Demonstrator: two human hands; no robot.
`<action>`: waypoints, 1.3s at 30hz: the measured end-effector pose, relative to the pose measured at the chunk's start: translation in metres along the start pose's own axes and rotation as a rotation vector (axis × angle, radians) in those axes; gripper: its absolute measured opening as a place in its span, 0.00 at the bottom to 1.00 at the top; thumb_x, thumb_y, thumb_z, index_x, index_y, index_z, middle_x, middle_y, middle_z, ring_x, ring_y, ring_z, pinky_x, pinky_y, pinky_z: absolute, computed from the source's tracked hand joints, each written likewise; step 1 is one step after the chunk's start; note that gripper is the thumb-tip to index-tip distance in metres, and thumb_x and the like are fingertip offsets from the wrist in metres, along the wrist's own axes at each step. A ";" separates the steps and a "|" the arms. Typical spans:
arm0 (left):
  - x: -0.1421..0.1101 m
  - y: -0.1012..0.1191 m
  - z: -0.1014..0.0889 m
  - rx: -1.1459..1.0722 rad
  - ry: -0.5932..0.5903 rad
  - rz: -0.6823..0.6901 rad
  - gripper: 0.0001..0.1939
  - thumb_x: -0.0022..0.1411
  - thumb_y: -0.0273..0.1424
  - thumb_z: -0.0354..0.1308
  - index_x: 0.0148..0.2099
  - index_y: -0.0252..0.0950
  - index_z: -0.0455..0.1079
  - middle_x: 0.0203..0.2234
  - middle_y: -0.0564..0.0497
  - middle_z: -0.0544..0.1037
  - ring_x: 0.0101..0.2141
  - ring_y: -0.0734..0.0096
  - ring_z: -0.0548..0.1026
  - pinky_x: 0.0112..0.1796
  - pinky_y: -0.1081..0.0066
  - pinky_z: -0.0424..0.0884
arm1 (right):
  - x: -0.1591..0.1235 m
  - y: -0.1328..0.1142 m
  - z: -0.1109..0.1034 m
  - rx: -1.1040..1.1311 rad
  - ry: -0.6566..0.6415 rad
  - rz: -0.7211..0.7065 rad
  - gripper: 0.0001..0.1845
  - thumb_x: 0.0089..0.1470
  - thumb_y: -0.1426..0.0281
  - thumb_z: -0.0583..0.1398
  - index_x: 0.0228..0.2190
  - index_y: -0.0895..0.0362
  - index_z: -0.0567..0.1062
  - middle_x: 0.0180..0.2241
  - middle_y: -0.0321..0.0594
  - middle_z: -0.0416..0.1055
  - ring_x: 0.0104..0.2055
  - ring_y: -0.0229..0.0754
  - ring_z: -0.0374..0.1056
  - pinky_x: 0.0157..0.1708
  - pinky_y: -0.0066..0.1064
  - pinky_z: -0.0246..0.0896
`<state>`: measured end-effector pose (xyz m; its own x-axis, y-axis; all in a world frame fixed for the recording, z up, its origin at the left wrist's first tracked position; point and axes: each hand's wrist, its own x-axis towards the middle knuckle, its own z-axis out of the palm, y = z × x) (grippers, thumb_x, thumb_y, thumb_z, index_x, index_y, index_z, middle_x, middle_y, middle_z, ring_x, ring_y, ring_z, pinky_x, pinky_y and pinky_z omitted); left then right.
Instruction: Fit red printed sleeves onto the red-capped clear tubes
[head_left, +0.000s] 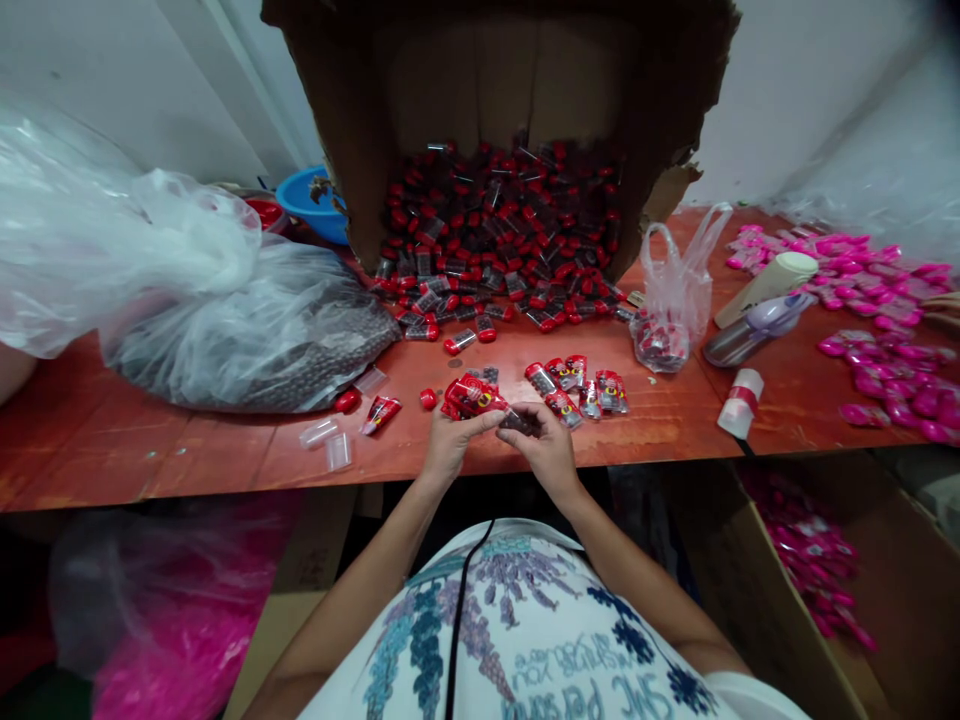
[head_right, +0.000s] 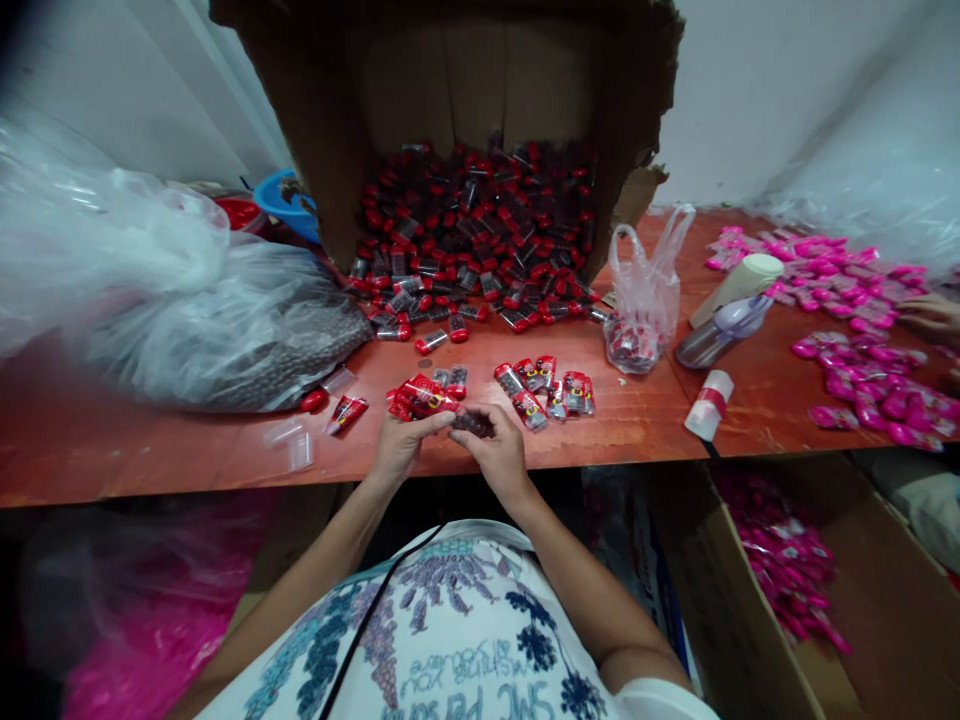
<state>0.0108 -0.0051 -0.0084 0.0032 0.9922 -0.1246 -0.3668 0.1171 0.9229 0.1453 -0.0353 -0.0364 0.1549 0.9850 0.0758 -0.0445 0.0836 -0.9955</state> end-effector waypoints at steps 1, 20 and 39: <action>0.001 0.001 -0.001 -0.003 -0.039 -0.012 0.17 0.37 0.24 0.71 0.35 0.32 0.76 0.29 0.48 0.80 0.33 0.64 0.77 0.41 0.66 0.71 | 0.001 -0.001 -0.001 0.046 -0.012 0.039 0.19 0.40 0.66 0.69 0.37 0.55 0.75 0.34 0.37 0.74 0.36 0.41 0.71 0.38 0.33 0.68; 0.005 0.001 0.014 0.199 0.038 0.095 0.13 0.42 0.30 0.70 0.31 0.33 0.73 0.24 0.53 0.77 0.26 0.72 0.73 0.33 0.71 0.69 | -0.001 0.002 -0.004 -0.171 0.071 -0.078 0.17 0.42 0.67 0.67 0.37 0.54 0.73 0.34 0.36 0.71 0.34 0.39 0.68 0.35 0.30 0.65; 0.006 -0.014 0.009 -0.070 -0.013 0.012 0.22 0.38 0.25 0.71 0.40 0.35 0.75 0.30 0.52 0.79 0.32 0.68 0.77 0.40 0.67 0.72 | -0.001 -0.007 -0.010 0.329 0.028 0.218 0.14 0.39 0.67 0.69 0.32 0.55 0.76 0.29 0.33 0.73 0.27 0.34 0.65 0.23 0.23 0.61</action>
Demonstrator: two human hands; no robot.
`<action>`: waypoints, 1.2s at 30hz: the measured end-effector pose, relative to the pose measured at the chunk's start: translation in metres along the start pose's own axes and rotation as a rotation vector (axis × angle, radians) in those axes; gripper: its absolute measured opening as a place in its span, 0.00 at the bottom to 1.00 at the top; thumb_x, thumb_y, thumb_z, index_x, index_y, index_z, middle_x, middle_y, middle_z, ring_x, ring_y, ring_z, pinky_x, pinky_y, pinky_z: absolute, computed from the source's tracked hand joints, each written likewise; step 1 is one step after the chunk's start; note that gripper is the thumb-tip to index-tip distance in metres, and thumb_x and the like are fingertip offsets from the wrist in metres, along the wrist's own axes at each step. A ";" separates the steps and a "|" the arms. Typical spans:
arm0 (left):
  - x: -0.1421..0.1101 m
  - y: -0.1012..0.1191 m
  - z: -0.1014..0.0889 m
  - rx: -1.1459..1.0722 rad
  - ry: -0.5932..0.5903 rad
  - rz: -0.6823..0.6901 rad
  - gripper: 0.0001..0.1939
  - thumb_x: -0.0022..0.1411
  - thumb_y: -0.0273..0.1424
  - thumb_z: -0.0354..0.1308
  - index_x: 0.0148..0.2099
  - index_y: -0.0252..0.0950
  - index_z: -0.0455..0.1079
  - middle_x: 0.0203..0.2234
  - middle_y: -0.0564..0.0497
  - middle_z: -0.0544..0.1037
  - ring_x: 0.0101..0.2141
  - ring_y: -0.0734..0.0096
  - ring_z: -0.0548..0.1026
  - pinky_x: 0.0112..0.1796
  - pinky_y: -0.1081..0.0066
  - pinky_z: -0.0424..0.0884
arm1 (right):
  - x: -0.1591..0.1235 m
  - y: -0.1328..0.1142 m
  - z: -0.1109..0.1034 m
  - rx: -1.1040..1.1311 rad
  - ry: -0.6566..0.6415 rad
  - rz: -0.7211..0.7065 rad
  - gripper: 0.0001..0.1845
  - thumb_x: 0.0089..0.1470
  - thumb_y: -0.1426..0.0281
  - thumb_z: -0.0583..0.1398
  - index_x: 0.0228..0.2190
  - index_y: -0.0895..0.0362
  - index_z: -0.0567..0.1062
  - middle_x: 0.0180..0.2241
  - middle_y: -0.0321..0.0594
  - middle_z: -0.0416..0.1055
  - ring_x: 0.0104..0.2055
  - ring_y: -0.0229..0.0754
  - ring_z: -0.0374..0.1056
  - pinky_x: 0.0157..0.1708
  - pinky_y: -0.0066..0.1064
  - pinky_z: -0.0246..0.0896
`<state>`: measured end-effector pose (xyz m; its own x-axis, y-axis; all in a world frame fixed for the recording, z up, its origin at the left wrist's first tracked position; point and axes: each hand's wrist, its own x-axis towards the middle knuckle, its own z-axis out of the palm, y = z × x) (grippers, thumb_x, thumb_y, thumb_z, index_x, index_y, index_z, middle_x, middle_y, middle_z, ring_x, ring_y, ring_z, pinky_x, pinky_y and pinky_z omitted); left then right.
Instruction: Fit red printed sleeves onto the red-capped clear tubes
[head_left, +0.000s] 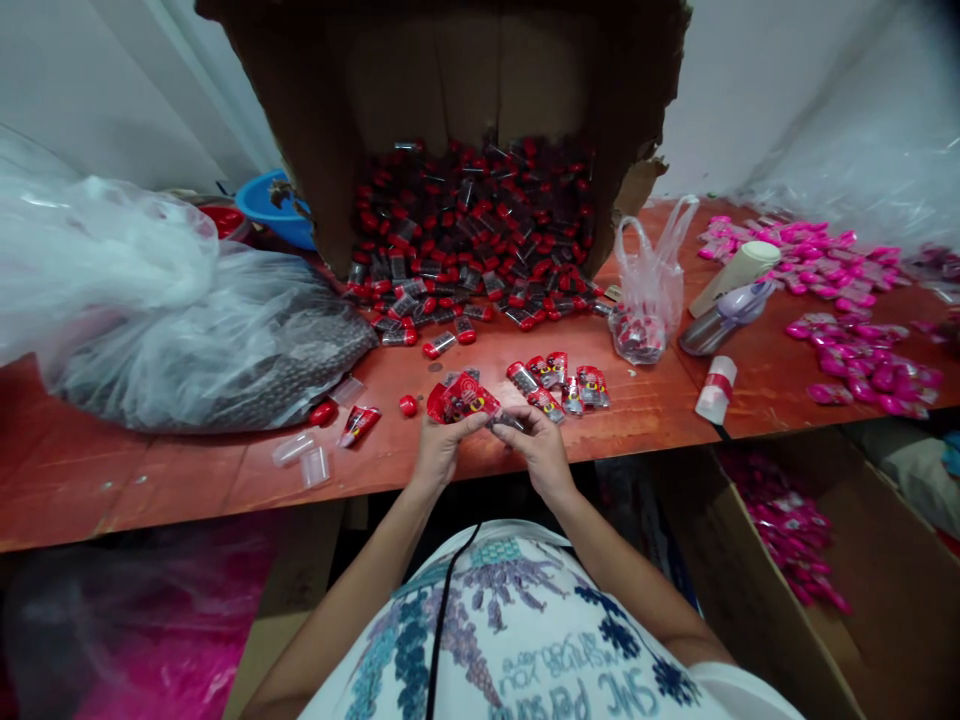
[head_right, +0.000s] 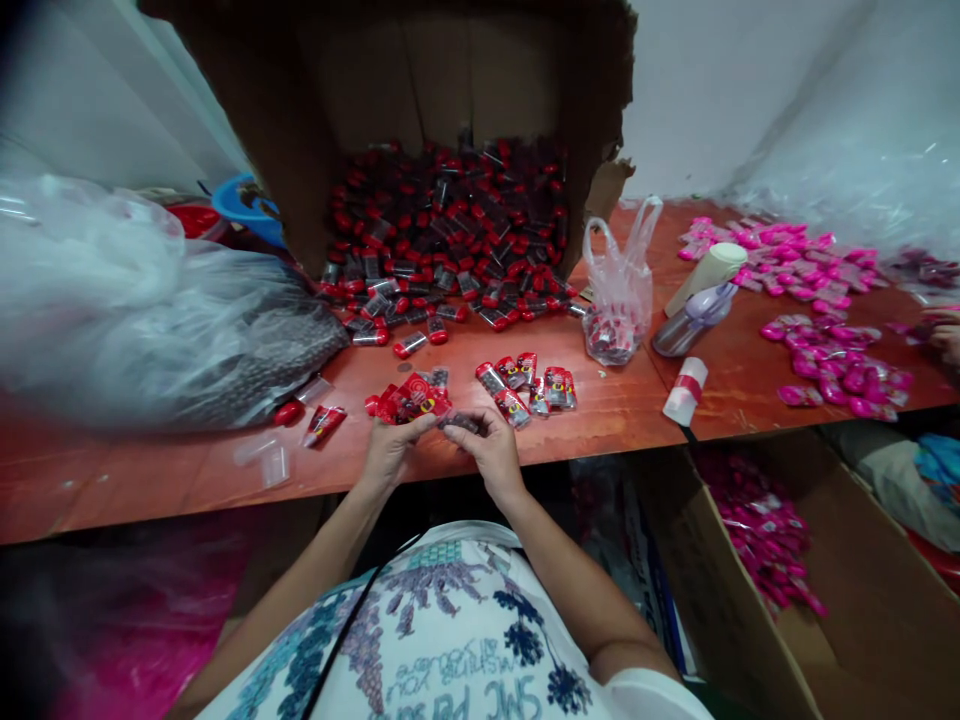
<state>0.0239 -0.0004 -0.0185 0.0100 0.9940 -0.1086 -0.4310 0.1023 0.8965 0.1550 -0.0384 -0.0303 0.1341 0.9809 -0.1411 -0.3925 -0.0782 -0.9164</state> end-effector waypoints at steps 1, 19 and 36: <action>0.000 -0.001 0.001 -0.002 0.010 0.010 0.22 0.38 0.25 0.71 0.40 0.35 0.75 0.30 0.52 0.79 0.32 0.68 0.77 0.40 0.67 0.72 | -0.001 0.000 0.000 -0.008 0.007 -0.019 0.14 0.40 0.67 0.69 0.32 0.55 0.75 0.29 0.33 0.73 0.27 0.34 0.65 0.23 0.24 0.62; -0.005 0.014 0.010 0.179 -0.068 0.064 0.13 0.41 0.28 0.70 0.33 0.34 0.75 0.29 0.50 0.79 0.33 0.64 0.77 0.42 0.63 0.71 | -0.002 -0.003 -0.005 -0.112 0.029 -0.056 0.17 0.38 0.64 0.69 0.32 0.55 0.73 0.29 0.33 0.72 0.29 0.37 0.67 0.27 0.28 0.65; -0.003 0.006 0.006 0.103 -0.086 -0.023 0.19 0.38 0.27 0.71 0.37 0.35 0.74 0.30 0.50 0.79 0.34 0.65 0.76 0.41 0.64 0.72 | -0.002 -0.004 -0.006 -0.041 -0.035 0.032 0.16 0.37 0.65 0.69 0.30 0.56 0.76 0.27 0.34 0.72 0.26 0.35 0.65 0.22 0.25 0.62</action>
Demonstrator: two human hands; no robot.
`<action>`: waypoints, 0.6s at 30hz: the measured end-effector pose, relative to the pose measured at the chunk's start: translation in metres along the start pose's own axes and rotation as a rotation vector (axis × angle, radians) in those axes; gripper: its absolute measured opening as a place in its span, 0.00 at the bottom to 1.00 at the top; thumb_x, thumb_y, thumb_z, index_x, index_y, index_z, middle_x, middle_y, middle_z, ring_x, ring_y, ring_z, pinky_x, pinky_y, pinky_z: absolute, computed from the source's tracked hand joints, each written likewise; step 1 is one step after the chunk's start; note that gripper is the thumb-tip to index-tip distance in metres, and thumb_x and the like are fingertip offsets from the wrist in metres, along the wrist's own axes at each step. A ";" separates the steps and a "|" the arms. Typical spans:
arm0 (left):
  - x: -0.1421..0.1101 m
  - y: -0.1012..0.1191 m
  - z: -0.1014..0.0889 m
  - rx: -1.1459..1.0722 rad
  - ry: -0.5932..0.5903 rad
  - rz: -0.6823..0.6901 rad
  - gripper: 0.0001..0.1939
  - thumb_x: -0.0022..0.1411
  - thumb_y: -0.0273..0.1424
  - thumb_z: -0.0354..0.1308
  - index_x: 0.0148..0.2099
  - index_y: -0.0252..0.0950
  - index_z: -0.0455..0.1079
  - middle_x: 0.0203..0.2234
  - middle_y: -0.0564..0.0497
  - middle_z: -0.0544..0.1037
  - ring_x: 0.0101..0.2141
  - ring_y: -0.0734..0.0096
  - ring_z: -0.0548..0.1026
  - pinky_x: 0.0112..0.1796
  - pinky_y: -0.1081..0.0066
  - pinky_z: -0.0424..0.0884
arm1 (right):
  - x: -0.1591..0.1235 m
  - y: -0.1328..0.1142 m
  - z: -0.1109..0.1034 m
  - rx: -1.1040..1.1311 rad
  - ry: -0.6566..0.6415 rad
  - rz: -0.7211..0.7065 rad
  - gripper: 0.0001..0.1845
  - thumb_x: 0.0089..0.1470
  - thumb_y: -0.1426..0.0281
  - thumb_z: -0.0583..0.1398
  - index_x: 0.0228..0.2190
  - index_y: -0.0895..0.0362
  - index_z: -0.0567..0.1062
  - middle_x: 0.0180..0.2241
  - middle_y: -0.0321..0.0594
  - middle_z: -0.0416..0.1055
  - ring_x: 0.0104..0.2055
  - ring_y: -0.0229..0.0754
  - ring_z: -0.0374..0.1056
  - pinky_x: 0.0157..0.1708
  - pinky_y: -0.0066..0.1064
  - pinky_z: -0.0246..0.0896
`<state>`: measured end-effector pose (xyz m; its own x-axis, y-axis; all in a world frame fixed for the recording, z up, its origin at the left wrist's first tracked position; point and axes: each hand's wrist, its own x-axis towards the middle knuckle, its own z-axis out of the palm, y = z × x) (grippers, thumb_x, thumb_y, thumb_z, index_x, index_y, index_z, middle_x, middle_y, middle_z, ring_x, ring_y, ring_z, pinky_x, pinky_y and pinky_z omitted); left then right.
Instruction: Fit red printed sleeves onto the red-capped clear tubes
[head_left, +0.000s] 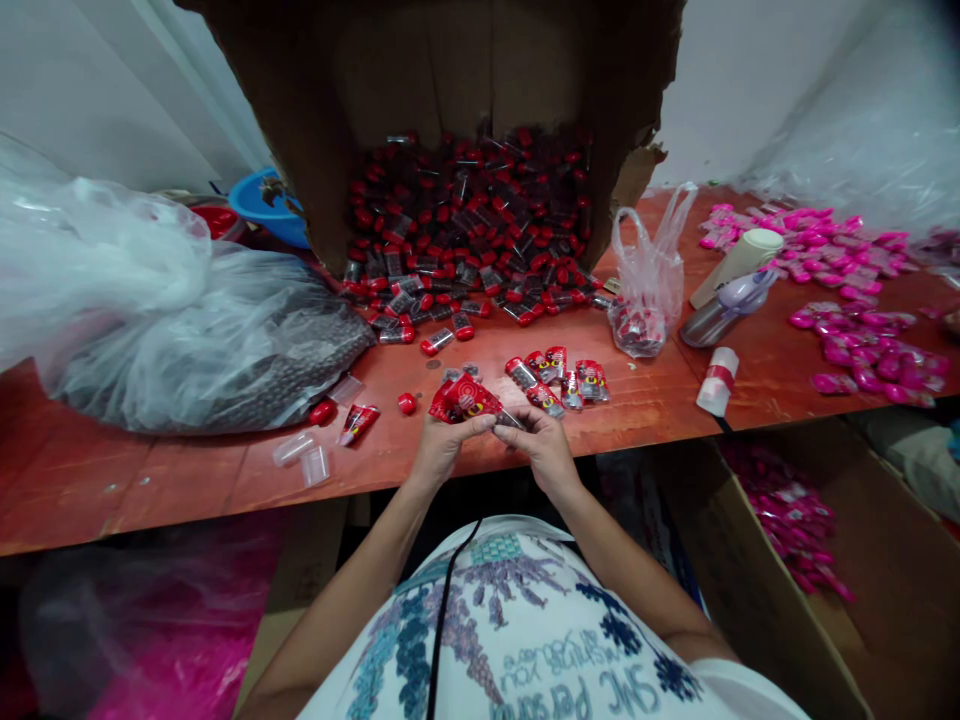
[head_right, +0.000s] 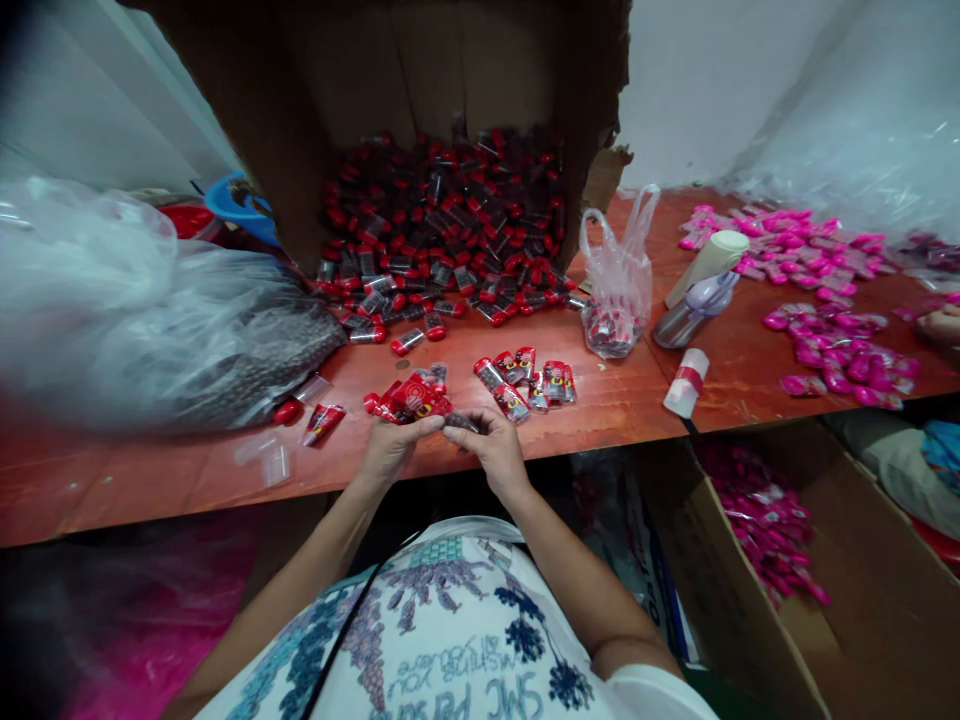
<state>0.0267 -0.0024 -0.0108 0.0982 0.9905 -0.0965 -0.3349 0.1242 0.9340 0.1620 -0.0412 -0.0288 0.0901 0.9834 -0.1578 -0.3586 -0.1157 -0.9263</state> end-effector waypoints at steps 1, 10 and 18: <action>0.000 0.000 -0.001 -0.002 -0.003 -0.004 0.20 0.38 0.26 0.71 0.38 0.35 0.74 0.32 0.50 0.79 0.35 0.65 0.76 0.42 0.64 0.71 | 0.000 0.000 0.000 -0.003 -0.009 0.002 0.15 0.37 0.65 0.69 0.31 0.56 0.76 0.27 0.34 0.72 0.26 0.36 0.65 0.22 0.25 0.62; -0.002 0.002 0.004 0.153 0.056 0.056 0.11 0.38 0.29 0.71 0.27 0.33 0.74 0.23 0.51 0.78 0.27 0.68 0.75 0.36 0.67 0.72 | -0.003 0.004 0.003 -0.422 0.154 -0.400 0.11 0.45 0.64 0.66 0.32 0.54 0.76 0.31 0.37 0.69 0.34 0.39 0.66 0.34 0.31 0.63; -0.001 -0.002 0.003 -0.122 0.083 -0.046 0.23 0.36 0.26 0.71 0.39 0.36 0.73 0.29 0.52 0.79 0.33 0.68 0.77 0.42 0.66 0.70 | -0.006 0.000 0.003 -0.476 0.074 -0.459 0.17 0.50 0.67 0.64 0.44 0.48 0.74 0.34 0.37 0.66 0.36 0.40 0.65 0.36 0.31 0.64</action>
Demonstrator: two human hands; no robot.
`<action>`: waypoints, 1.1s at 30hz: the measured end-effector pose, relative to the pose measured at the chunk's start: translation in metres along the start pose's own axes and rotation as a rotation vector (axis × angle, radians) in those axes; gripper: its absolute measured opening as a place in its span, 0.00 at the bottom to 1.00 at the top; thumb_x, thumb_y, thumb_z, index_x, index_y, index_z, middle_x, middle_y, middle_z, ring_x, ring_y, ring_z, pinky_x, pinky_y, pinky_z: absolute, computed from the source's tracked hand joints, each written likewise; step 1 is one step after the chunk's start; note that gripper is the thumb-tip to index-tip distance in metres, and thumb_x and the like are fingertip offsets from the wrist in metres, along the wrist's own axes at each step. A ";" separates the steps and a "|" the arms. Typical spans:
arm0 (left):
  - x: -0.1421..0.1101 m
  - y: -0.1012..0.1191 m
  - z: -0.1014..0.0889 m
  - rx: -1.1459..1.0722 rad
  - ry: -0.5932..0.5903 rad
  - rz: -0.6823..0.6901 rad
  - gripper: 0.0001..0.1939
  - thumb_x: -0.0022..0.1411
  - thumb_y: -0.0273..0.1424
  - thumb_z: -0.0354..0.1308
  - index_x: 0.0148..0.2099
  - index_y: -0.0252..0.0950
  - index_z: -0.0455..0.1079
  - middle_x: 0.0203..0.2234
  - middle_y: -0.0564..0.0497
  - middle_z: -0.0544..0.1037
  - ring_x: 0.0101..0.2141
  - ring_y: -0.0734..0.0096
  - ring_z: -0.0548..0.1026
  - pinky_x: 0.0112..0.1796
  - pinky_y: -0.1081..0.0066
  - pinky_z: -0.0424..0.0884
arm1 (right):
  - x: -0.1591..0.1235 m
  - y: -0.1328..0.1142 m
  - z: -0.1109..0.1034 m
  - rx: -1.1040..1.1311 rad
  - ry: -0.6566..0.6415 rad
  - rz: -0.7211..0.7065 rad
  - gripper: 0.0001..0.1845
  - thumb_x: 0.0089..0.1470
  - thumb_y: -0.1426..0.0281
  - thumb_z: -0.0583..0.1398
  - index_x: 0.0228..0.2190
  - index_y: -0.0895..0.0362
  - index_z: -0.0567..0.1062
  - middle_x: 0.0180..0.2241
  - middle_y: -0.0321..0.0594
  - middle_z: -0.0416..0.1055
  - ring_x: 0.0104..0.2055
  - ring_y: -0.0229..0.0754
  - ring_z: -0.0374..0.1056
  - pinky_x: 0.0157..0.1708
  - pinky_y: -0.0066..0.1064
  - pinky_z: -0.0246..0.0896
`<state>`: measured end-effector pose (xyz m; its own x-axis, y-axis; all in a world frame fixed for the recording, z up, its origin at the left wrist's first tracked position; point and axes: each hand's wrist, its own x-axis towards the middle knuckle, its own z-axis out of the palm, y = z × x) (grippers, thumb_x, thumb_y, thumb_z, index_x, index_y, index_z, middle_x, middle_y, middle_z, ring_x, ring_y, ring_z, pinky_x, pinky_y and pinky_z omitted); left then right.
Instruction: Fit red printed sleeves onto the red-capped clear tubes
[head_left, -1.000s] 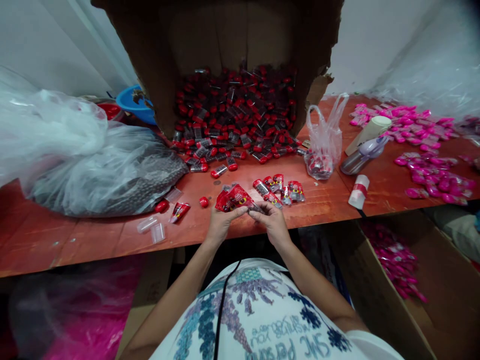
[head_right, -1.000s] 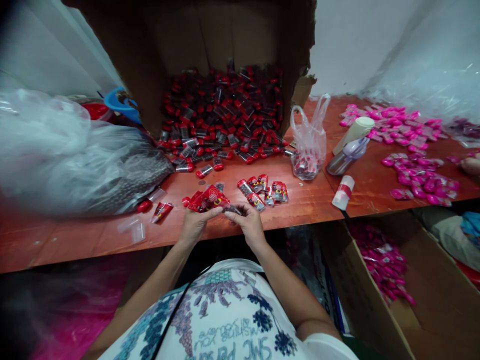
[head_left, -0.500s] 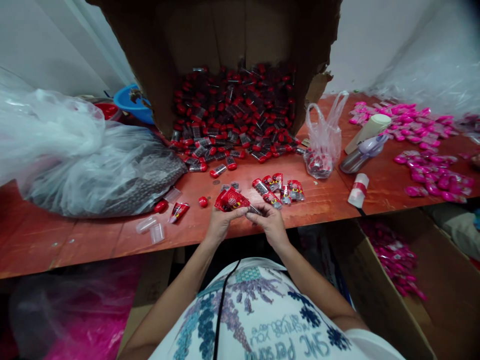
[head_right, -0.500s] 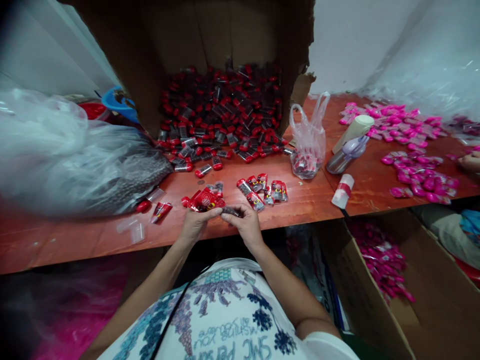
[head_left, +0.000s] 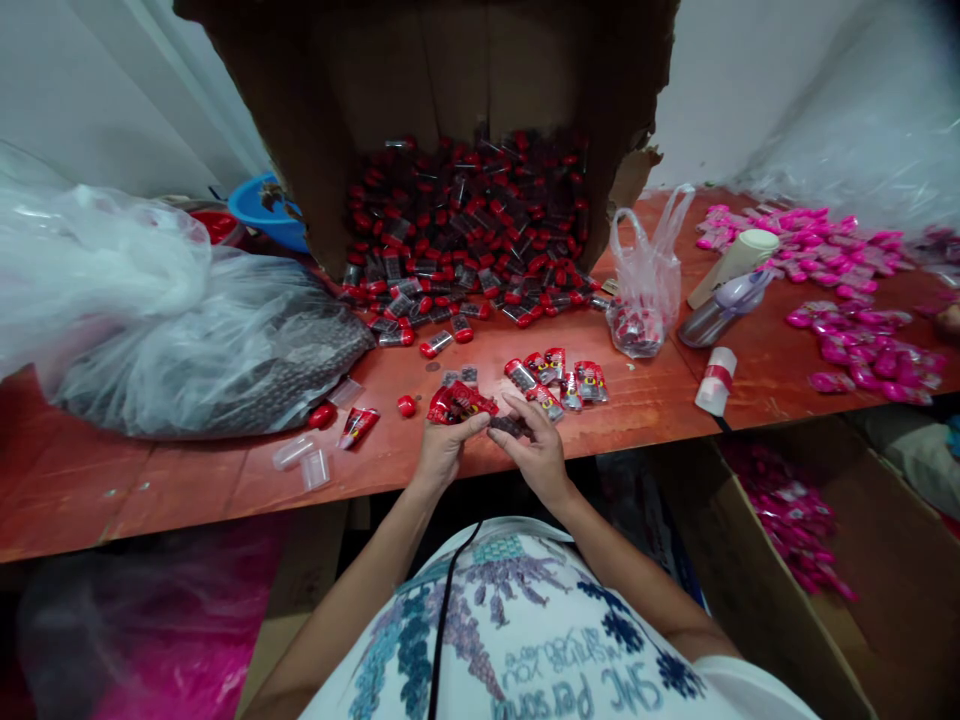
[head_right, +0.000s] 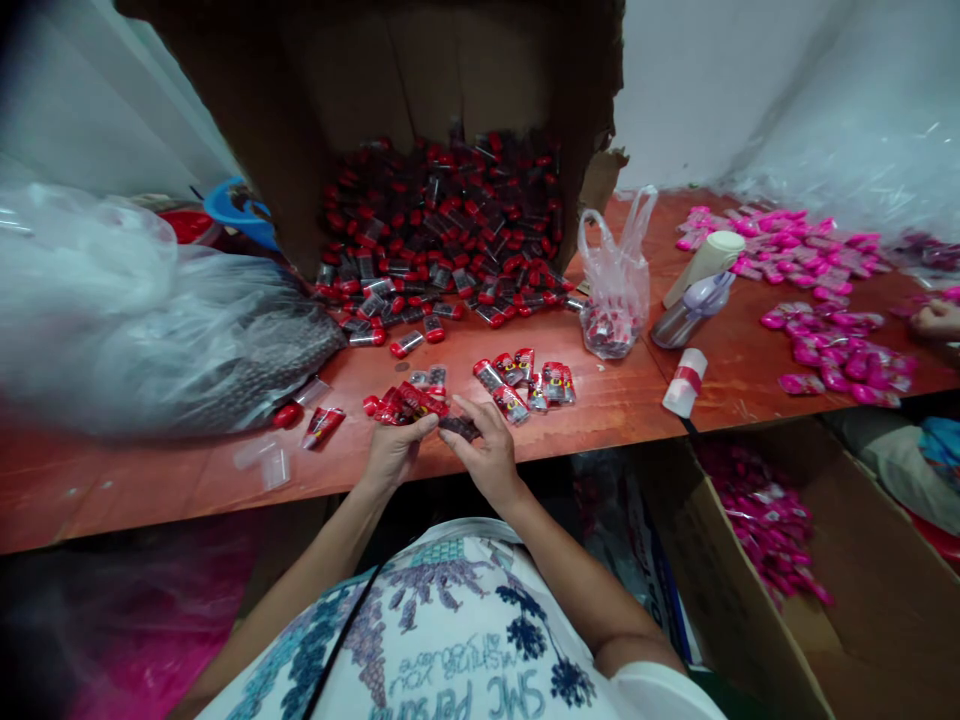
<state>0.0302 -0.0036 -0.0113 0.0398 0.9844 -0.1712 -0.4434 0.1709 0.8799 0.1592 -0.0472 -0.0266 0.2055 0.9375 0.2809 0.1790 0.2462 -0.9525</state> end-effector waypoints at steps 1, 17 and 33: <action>-0.001 0.000 0.000 -0.010 0.001 -0.010 0.24 0.36 0.25 0.71 0.40 0.36 0.73 0.29 0.52 0.79 0.33 0.68 0.77 0.42 0.66 0.70 | 0.000 0.000 0.000 -0.008 -0.016 -0.010 0.17 0.50 0.67 0.63 0.44 0.47 0.74 0.34 0.37 0.65 0.36 0.39 0.65 0.36 0.31 0.64; -0.002 0.002 0.001 0.028 -0.003 0.042 0.13 0.36 0.25 0.70 0.29 0.35 0.74 0.24 0.53 0.77 0.27 0.70 0.75 0.36 0.68 0.72 | -0.002 -0.005 -0.003 0.018 0.017 0.019 0.13 0.46 0.66 0.66 0.37 0.51 0.76 0.35 0.38 0.71 0.38 0.42 0.68 0.40 0.35 0.64; -0.007 0.002 -0.001 0.141 -0.043 0.115 0.16 0.38 0.26 0.71 0.34 0.34 0.75 0.30 0.50 0.79 0.35 0.64 0.77 0.42 0.64 0.70 | 0.000 -0.001 -0.002 0.151 0.037 0.092 0.13 0.44 0.67 0.67 0.35 0.55 0.76 0.33 0.36 0.70 0.35 0.38 0.67 0.36 0.30 0.64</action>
<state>0.0286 -0.0102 -0.0091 0.0355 0.9981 -0.0496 -0.3177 0.0583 0.9464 0.1610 -0.0484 -0.0256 0.2506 0.9486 0.1933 0.0118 0.1967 -0.9804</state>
